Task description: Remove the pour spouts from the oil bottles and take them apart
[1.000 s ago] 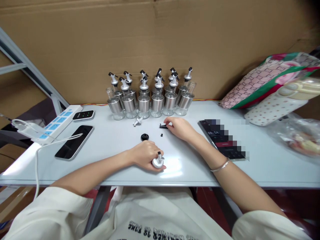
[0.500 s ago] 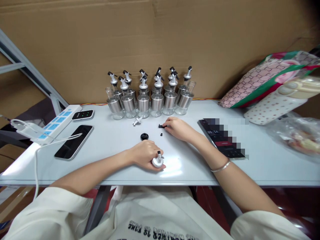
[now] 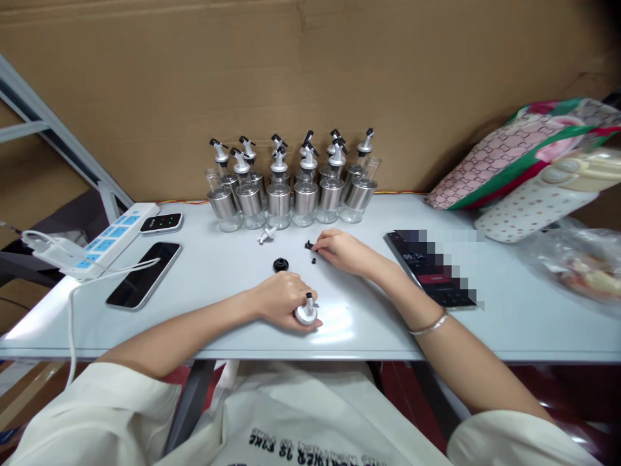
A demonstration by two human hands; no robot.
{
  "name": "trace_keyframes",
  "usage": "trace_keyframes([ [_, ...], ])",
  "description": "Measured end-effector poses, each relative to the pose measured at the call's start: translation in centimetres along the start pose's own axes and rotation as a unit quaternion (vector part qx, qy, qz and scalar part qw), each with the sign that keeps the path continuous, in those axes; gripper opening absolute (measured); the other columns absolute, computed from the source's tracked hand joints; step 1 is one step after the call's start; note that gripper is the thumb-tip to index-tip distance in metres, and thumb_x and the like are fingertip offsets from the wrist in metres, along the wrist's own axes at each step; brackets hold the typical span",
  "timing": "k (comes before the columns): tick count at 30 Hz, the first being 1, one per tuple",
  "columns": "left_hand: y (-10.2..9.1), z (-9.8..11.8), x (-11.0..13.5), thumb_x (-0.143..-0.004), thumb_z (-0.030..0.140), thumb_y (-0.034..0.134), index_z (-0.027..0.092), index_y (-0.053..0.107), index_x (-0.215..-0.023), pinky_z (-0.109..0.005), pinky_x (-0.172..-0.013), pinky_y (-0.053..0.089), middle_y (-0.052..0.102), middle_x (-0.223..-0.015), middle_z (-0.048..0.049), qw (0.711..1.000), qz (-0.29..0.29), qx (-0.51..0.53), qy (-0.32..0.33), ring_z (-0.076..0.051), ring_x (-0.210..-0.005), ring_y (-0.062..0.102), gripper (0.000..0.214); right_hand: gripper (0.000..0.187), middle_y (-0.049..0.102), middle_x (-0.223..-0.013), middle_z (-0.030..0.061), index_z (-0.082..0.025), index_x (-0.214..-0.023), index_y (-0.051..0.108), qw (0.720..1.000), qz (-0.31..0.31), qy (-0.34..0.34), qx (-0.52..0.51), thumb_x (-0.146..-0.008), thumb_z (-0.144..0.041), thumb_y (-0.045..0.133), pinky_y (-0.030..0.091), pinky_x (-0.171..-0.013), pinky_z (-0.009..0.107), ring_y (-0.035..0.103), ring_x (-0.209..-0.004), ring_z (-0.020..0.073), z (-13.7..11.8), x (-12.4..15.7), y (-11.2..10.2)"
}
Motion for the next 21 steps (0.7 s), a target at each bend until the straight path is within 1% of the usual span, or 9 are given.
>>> trace_keyframes([
  [3,0.0,0.0,0.0,-0.082,0.047,0.049,0.02,0.04,-0.057,-0.026,-0.052,0.036,0.055,-0.05,0.0017,1.0,0.001,0.001,0.001,-0.011,-0.046,0.051,0.038,0.027,0.066,-0.095,0.0122,-0.014,-0.094,0.073,1.0,-0.004,0.014,0.002,-0.087,-0.012,0.047,0.045,-0.082,0.031,0.061,-0.088,0.0211,0.0,0.0,0.1],
  [7,0.1,-0.1,0.1,-0.081,0.048,0.049,0.02,0.042,-0.057,-0.026,-0.053,0.037,0.056,-0.05,0.0013,1.0,-0.004,0.004,-0.004,-0.011,-0.047,0.052,0.038,0.027,0.066,-0.099,0.0157,-0.014,-0.093,0.073,0.994,0.002,0.092,0.055,-0.088,-0.016,0.047,0.041,-0.084,0.038,0.059,-0.098,0.0273,0.9,0.3,-0.2],
  [9,0.3,-0.2,0.1,-0.081,0.051,0.05,0.02,0.043,-0.056,-0.026,-0.053,0.037,0.058,-0.051,0.0008,1.0,-0.007,0.005,-0.007,-0.012,-0.047,0.052,0.04,0.026,0.066,-0.101,0.0163,-0.013,-0.094,0.073,0.99,0.002,0.121,0.07,-0.088,-0.018,0.048,0.039,-0.086,0.039,0.058,-0.102,0.029,1.3,0.3,-0.3],
  [11,0.4,-0.3,0.2,-0.081,0.054,0.049,0.019,0.042,-0.054,-0.026,-0.053,0.038,0.059,-0.052,0.0,1.0,-0.009,0.006,-0.006,-0.011,-0.046,0.051,0.045,0.027,0.068,-0.101,0.0149,-0.013,-0.096,0.072,0.992,0.007,0.12,0.048,-0.088,-0.018,0.047,0.04,-0.086,0.036,0.06,-0.099,0.0265,1.3,0.2,-0.4],
  [14,0.4,-0.4,0.2,-0.082,0.059,0.047,0.019,0.041,-0.051,-0.026,-0.053,0.038,0.06,-0.053,-0.0008,1.0,-0.005,0.011,-0.002,-0.01,-0.045,0.05,0.051,0.029,0.07,-0.101,0.012,-0.013,-0.099,0.071,0.992,0.05,0.113,0.003,-0.086,-0.012,0.046,0.041,-0.085,0.031,0.062,-0.094,0.0218,1.1,0.0,-1.2],
  [16,0.4,-0.4,0.3,-0.082,0.06,0.046,0.018,0.041,-0.05,-0.026,-0.053,0.037,0.06,-0.053,-0.0009,1.0,-0.004,0.017,0.001,-0.01,-0.045,0.049,0.053,0.03,0.07,-0.102,0.0116,-0.013,-0.1,0.071,0.988,0.069,0.136,0.013,-0.084,-0.01,0.046,0.04,-0.086,0.032,0.062,-0.095,0.0224,1.5,0.1,-1.7],
  [19,0.5,-0.5,0.4,-0.082,0.06,0.047,0.018,0.041,-0.048,-0.025,-0.054,0.037,0.062,-0.056,-0.0012,1.0,-0.006,0.022,0.002,-0.009,-0.045,0.049,0.055,0.03,0.07,-0.104,0.012,-0.013,-0.099,0.071,0.984,0.044,0.163,0.051,-0.083,-0.01,0.045,0.038,-0.089,0.035,0.06,-0.101,0.0252,2.0,0.3,-1.6],
  [21,0.6,-0.5,0.4,-0.082,0.061,0.047,0.018,0.042,-0.048,-0.025,-0.054,0.037,0.062,-0.056,-0.0013,1.0,-0.005,0.022,-0.001,-0.009,-0.045,0.049,0.055,0.033,0.069,-0.107,0.0116,-0.014,-0.102,0.071,0.987,0.019,0.151,0.055,-0.085,-0.01,0.043,0.037,-0.089,0.035,0.058,-0.104,0.0245,2.1,0.3,-1.1],
])
Point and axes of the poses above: each hand's wrist, its own x-axis away from the middle knuckle, its own y-axis out of the palm, z = x × y, the point moved 8 cm from there along -x, towards the middle knuckle
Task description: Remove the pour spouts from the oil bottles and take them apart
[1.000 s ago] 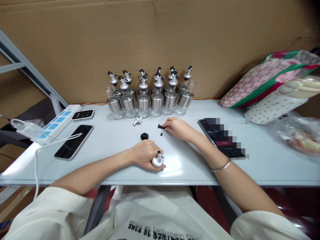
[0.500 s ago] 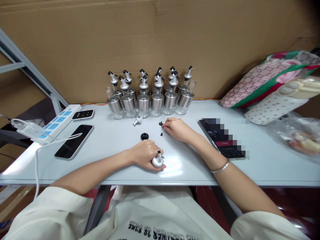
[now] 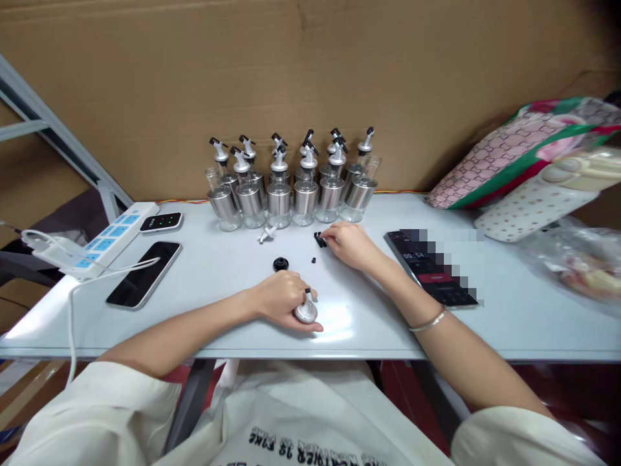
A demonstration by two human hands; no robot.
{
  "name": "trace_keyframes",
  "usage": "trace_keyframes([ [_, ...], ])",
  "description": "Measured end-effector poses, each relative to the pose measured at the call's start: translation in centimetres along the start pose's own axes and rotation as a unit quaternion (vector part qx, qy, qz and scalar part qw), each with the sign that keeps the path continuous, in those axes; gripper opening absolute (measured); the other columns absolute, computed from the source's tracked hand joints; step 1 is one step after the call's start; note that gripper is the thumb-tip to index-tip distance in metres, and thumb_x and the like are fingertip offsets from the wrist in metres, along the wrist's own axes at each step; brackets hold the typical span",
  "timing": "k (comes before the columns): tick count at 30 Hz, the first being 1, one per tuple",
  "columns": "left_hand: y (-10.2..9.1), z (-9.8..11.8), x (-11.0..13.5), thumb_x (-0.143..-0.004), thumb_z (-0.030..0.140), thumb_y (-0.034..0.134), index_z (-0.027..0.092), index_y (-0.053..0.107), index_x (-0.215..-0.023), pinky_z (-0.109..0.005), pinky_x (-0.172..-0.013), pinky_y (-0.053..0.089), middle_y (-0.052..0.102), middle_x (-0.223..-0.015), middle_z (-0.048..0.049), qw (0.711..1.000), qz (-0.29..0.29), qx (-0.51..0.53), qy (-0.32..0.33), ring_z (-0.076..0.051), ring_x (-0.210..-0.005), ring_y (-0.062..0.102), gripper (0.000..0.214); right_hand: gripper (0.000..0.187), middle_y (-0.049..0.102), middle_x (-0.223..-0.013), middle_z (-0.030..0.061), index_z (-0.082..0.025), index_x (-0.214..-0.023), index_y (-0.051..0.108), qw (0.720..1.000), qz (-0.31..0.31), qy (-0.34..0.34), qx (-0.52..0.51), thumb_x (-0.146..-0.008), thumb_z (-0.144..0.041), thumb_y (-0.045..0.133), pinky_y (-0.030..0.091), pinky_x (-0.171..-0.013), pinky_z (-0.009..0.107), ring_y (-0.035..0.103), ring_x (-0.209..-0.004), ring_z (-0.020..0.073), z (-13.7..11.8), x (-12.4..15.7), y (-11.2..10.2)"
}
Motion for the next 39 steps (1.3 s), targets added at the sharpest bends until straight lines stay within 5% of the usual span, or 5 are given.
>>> trace_keyframes([
  [17,-0.2,0.1,-0.1,-0.085,0.063,0.04,0.018,0.042,-0.049,-0.026,-0.053,0.037,0.056,-0.051,-0.0005,1.0,0.005,0.001,0.006,-0.01,-0.044,0.047,0.057,0.037,0.059,-0.106,0.0155,-0.011,-0.113,0.065,0.996,0.0,-0.089,-0.009,-0.091,-0.013,0.035,0.038,-0.086,0.037,0.05,-0.102,0.026,-0.8,-0.1,1.5],
  [39,0.0,0.0,-0.2,-0.081,0.058,0.05,0.018,0.046,-0.05,-0.027,-0.055,0.038,0.064,-0.058,-0.0009,1.0,-0.005,-0.01,-0.008,-0.01,-0.045,0.05,0.051,0.036,0.054,-0.118,0.0167,-0.01,-0.119,0.06,0.995,-0.023,-0.092,0.027,-0.09,-0.021,0.041,0.04,-0.09,0.042,0.044,-0.111,0.0298,-1.4,0.0,2.2],
])
Point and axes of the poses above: each hand's wrist, its own x-axis away from the middle knuckle, its own y-axis out of the palm, z = x × y, the point moved 8 cm from there along -x, towards the middle knuckle
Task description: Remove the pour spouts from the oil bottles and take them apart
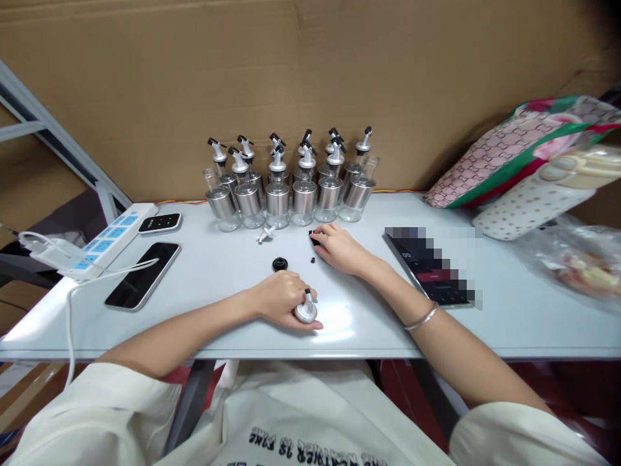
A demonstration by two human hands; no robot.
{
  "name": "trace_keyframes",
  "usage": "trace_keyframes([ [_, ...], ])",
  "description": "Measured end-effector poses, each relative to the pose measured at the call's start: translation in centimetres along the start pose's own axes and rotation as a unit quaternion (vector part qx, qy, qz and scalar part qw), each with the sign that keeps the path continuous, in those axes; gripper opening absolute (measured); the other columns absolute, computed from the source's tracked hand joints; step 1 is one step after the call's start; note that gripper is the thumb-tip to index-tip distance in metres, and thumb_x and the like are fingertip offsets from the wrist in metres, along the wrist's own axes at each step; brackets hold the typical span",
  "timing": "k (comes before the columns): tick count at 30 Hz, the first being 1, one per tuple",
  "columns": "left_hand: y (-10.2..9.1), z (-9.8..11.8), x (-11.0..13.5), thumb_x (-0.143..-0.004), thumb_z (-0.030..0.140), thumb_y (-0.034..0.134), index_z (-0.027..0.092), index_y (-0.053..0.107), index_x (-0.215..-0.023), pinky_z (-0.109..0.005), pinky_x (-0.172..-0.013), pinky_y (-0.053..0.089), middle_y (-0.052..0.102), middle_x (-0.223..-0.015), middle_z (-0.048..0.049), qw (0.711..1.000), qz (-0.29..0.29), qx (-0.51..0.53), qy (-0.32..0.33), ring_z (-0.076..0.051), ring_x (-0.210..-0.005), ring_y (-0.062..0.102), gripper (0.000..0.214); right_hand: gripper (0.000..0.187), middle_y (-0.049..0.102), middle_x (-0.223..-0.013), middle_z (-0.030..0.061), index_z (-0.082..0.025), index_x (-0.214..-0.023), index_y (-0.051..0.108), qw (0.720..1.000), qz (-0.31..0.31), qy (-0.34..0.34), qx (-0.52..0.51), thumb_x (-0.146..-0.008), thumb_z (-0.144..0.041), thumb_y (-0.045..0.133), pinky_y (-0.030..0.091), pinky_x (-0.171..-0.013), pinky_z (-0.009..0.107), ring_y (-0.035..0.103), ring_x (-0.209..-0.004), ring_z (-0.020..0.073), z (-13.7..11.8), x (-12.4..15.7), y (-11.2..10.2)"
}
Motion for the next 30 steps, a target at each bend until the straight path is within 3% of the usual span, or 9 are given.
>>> trace_keyframes([
  [9,0.1,0.0,0.1,-0.081,0.059,0.049,0.018,0.046,-0.05,-0.027,-0.055,0.038,0.064,-0.058,-0.0015,1.0,-0.01,-0.001,-0.003,-0.01,-0.046,0.051,0.052,0.035,0.054,-0.119,0.0179,-0.009,-0.114,0.062,1.0,-0.001,-0.006,-0.014,-0.091,-0.021,0.039,0.041,-0.089,0.046,0.044,-0.111,0.0314,-0.1,0.0,0.1],
  [13,0.0,0.0,0.1,-0.081,0.058,0.049,0.018,0.045,-0.049,-0.027,-0.055,0.037,0.064,-0.057,-0.0013,1.0,-0.002,-0.002,0.002,-0.01,-0.046,0.051,0.052,0.034,0.056,-0.116,0.0178,-0.007,-0.111,0.063,0.998,0.03,-0.024,-0.056,-0.089,-0.018,0.039,0.041,-0.092,0.04,0.05,-0.108,0.0278,-0.1,-0.2,-0.3],
  [17,0.0,0.1,0.1,-0.081,0.058,0.05,0.018,0.045,-0.049,-0.027,-0.055,0.037,0.063,-0.057,-0.0012,1.0,-0.005,-0.006,0.001,-0.01,-0.046,0.05,0.051,0.037,0.061,-0.109,0.0179,-0.006,-0.116,0.06,0.994,0.051,0.005,-0.093,-0.088,-0.011,0.036,0.043,-0.092,0.035,0.059,-0.099,0.0234,0.4,-0.3,-1.2],
  [24,0.0,0.1,0.0,-0.08,0.057,0.052,0.017,0.041,-0.047,-0.027,-0.055,0.035,0.066,-0.064,-0.001,1.0,-0.011,0.01,-0.002,-0.009,-0.046,0.048,0.053,0.038,0.067,-0.11,0.0191,-0.004,-0.119,0.059,0.994,0.03,0.018,-0.101,-0.089,-0.011,0.036,0.044,-0.09,0.034,0.062,-0.102,0.025,0.5,-0.2,-1.2],
  [30,-0.1,-0.3,0.1,-0.085,0.063,0.04,0.018,0.04,-0.051,-0.027,-0.054,0.034,0.055,-0.053,0.0002,1.0,-0.005,0.014,-0.011,-0.01,-0.046,0.044,0.056,0.032,0.068,-0.107,0.0166,-0.008,-0.11,0.064,0.985,0.065,0.02,-0.157,-0.088,-0.013,0.041,0.043,-0.09,0.037,0.061,-0.099,0.0238,0.3,0.0,-2.6],
])
Point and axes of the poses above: each hand's wrist, its own x-axis away from the middle knuckle, its own y-axis out of the palm, z = x × y, the point moved 8 cm from there along -x, towards the middle knuckle
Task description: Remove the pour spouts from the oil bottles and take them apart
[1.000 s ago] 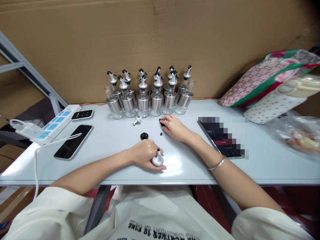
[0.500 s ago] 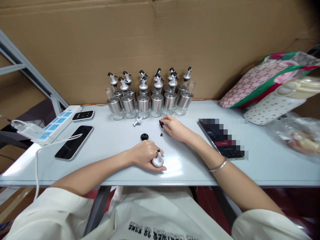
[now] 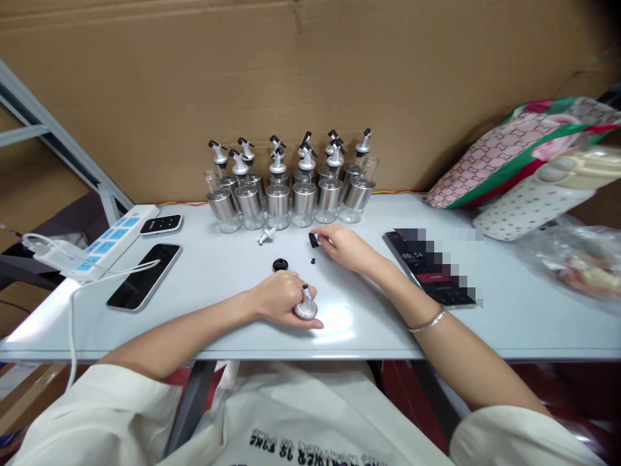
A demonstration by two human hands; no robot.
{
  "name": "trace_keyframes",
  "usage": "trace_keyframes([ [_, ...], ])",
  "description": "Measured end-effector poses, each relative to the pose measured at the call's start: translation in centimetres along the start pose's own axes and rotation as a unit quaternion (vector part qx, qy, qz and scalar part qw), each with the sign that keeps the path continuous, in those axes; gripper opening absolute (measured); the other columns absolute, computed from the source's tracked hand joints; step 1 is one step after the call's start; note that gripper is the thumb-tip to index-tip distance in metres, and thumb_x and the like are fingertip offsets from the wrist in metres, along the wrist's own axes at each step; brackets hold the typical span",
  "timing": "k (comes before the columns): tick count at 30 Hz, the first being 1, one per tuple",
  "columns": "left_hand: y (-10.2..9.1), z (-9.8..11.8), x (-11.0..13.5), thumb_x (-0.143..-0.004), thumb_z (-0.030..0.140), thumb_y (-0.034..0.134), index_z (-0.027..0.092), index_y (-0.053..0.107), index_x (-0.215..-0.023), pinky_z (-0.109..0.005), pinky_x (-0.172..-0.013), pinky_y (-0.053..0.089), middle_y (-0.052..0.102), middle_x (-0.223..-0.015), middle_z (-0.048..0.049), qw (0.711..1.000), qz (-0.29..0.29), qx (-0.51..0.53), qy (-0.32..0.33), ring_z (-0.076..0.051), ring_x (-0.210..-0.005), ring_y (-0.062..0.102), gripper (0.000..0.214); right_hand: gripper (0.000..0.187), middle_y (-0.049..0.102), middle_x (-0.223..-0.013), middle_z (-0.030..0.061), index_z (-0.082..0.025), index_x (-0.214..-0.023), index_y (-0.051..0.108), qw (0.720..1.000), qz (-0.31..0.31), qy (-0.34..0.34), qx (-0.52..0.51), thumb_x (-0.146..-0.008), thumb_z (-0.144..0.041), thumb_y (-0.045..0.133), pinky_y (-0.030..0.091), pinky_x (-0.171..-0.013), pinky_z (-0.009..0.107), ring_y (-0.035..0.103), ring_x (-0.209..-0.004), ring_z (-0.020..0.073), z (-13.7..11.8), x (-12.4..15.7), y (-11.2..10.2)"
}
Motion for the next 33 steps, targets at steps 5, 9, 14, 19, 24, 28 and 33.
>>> trace_keyframes([
  [5,-0.4,0.0,0.1,-0.09,0.062,0.027,0.019,0.041,-0.053,-0.028,-0.058,0.037,0.054,-0.054,-0.0004,1.0,0.005,0.012,0.011,-0.011,-0.046,0.043,0.058,0.023,0.069,-0.089,0.0057,-0.014,-0.091,0.066,0.939,-0.145,0.003,-0.312,-0.081,-0.033,0.06,0.047,-0.077,0.03,0.061,-0.08,0.0154,-2.6,1.1,0.3],
  [9,-0.3,-0.3,0.4,-0.09,0.062,0.025,0.018,0.049,-0.058,-0.027,-0.06,0.04,0.06,-0.058,-0.0022,1.0,0.011,0.021,0.01,-0.012,-0.053,0.05,0.059,0.023,0.068,-0.087,0.0023,-0.015,-0.095,0.066,0.857,-0.288,-0.032,-0.427,-0.08,-0.033,0.063,0.048,-0.076,0.028,0.06,-0.077,0.0116,-5.8,2.8,1.5],
  [14,0.0,-0.3,0.6,-0.089,0.065,0.024,0.019,0.053,-0.063,-0.026,-0.059,0.042,0.061,-0.06,-0.0023,0.999,0.016,0.015,0.028,-0.014,-0.057,0.054,0.06,0.02,0.066,-0.084,0.0009,-0.015,-0.096,0.066,0.826,-0.348,-0.036,-0.442,-0.084,-0.03,0.06,0.048,-0.077,0.027,0.059,-0.075,0.0095,-6.7,3.6,2.5],
  [19,-0.1,0.1,0.4,-0.089,0.067,0.018,0.019,0.048,-0.063,-0.027,-0.058,0.041,0.056,-0.058,-0.0016,0.999,0.012,0.0,0.042,-0.013,-0.055,0.052,0.063,0.018,0.064,-0.08,-0.0006,-0.014,-0.096,0.063,0.801,-0.364,-0.027,-0.474,-0.084,-0.027,0.06,0.047,-0.074,0.025,0.058,-0.072,0.0082,-6.7,3.8,2.7],
  [24,0.1,0.1,0.3,-0.087,0.07,0.017,0.019,0.047,-0.064,-0.027,-0.058,0.041,0.055,-0.059,-0.0018,0.999,-0.005,-0.018,0.038,-0.014,-0.056,0.051,0.063,0.018,0.063,-0.078,-0.0012,-0.014,-0.091,0.063,0.798,-0.366,-0.023,-0.478,-0.082,-0.029,0.063,0.046,-0.073,0.026,0.058,-0.071,0.0084,-6.7,3.9,2.9],
  [28,-0.1,0.1,0.3,-0.086,0.068,0.026,0.019,0.042,-0.056,-0.027,-0.055,0.039,0.052,-0.053,-0.0005,0.999,0.004,-0.02,0.033,-0.013,-0.052,0.047,0.06,0.021,0.063,-0.076,-0.0016,-0.014,-0.086,0.06,0.808,-0.344,-0.012,-0.478,-0.08,-0.033,0.066,0.046,-0.072,0.026,0.058,-0.07,0.0088,-6.4,3.6,3.1],
  [33,-0.2,-0.4,0.2,-0.088,0.053,0.033,0.019,0.041,-0.054,-0.026,-0.055,0.037,0.052,-0.053,0.0013,1.0,0.012,-0.015,0.0,-0.011,-0.05,0.043,0.049,0.024,0.062,-0.077,-0.0006,-0.014,-0.083,0.056,0.828,-0.316,-0.029,-0.462,-0.082,-0.037,0.062,0.045,-0.072,0.027,0.057,-0.072,0.0098,-6.3,3.4,2.9],
])
Point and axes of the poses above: each hand's wrist, its own x-axis away from the middle knuckle, its own y-axis out of the palm, z = x × y, the point moved 8 cm from there along -x, towards the middle knuckle
